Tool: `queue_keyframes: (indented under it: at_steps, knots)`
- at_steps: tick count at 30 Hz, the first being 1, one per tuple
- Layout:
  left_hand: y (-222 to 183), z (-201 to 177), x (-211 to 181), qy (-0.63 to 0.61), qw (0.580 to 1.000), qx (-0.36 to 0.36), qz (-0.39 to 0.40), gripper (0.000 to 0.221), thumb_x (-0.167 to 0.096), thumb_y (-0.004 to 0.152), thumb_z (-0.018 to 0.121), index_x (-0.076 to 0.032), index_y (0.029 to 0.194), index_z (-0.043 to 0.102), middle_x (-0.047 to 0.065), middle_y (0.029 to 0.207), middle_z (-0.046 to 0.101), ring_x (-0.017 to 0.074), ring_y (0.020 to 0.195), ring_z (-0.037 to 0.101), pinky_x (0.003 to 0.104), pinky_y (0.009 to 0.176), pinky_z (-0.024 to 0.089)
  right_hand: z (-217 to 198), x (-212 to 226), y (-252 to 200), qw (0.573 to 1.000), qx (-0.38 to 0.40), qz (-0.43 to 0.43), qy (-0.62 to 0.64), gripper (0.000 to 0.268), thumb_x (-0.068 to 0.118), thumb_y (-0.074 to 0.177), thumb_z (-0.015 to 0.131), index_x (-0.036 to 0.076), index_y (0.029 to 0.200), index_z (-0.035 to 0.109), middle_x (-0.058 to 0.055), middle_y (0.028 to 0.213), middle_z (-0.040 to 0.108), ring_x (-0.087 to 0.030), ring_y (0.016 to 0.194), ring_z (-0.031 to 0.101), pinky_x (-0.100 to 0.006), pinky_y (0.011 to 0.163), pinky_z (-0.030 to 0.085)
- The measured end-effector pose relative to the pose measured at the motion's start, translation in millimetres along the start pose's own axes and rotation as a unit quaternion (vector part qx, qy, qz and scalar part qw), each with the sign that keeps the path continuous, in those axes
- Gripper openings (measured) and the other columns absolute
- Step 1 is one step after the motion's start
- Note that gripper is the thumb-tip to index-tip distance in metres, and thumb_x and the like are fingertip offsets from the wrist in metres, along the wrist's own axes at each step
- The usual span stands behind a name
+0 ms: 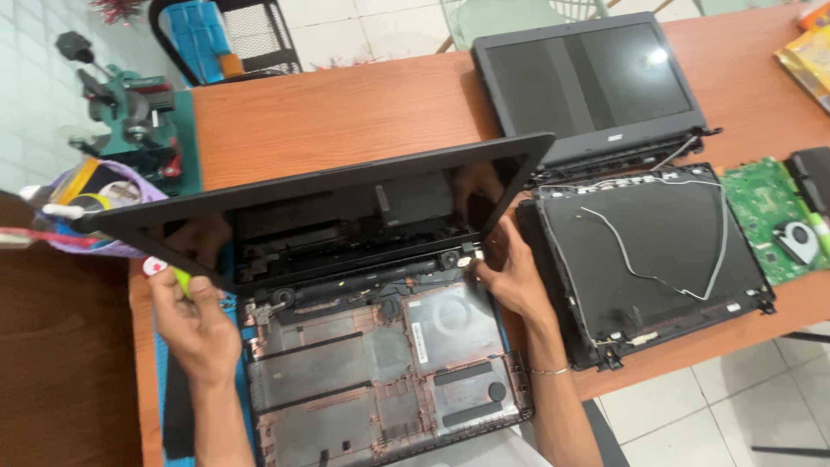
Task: The person uses a screwdriver to remove screws from the interior of a laptop, then places a motherboard into the laptop chassis and connects internal cables by hand.
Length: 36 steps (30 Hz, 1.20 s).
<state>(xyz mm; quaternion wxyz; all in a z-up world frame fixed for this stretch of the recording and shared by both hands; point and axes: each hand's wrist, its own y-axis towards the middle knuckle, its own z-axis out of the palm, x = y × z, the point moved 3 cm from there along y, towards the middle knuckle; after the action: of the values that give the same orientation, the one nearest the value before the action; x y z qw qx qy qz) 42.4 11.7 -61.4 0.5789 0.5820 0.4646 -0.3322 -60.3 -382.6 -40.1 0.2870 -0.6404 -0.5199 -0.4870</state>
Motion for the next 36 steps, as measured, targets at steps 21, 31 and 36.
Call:
queue_keyframes:
  at_steps: [21,31,36]
  knots:
    - [16,0,-19,0.067,0.997,0.022,-0.032,0.024,-0.014,0.106,0.055,-0.001,0.126,0.055,0.005,0.085,0.058,0.0105,0.073,0.056,0.028,0.068,0.050,17,12,19,0.979,-0.105,0.031,0.174,0.062,-0.021,0.079,0.066,0.002,0.135,0.055,-0.007,0.126,0.068,-0.016,0.118,0.066,-0.029,0.099,0.054]
    - [1,-14,-37,0.077,0.988,0.020,-0.133,0.018,-0.015,0.105,0.061,-0.002,0.118,0.062,-0.002,0.076,0.045,0.0094,0.066,0.042,0.029,0.058,0.037,19,7,11,0.974,-0.129,0.025,0.182,0.060,-0.024,0.082,0.065,0.001,0.136,0.057,-0.007,0.117,0.067,-0.014,0.097,0.066,-0.024,0.070,0.051]
    - [-8,-16,-48,0.189,0.971,0.047,-0.134,0.041,-0.014,0.082,0.080,-0.003,0.120,0.068,0.000,0.062,0.038,0.0100,0.054,0.040,0.031,0.050,0.037,20,14,16,0.975,-0.117,0.007,0.187,0.061,-0.024,0.081,0.064,0.000,0.136,0.056,-0.007,0.123,0.068,-0.015,0.109,0.067,-0.024,0.083,0.056]
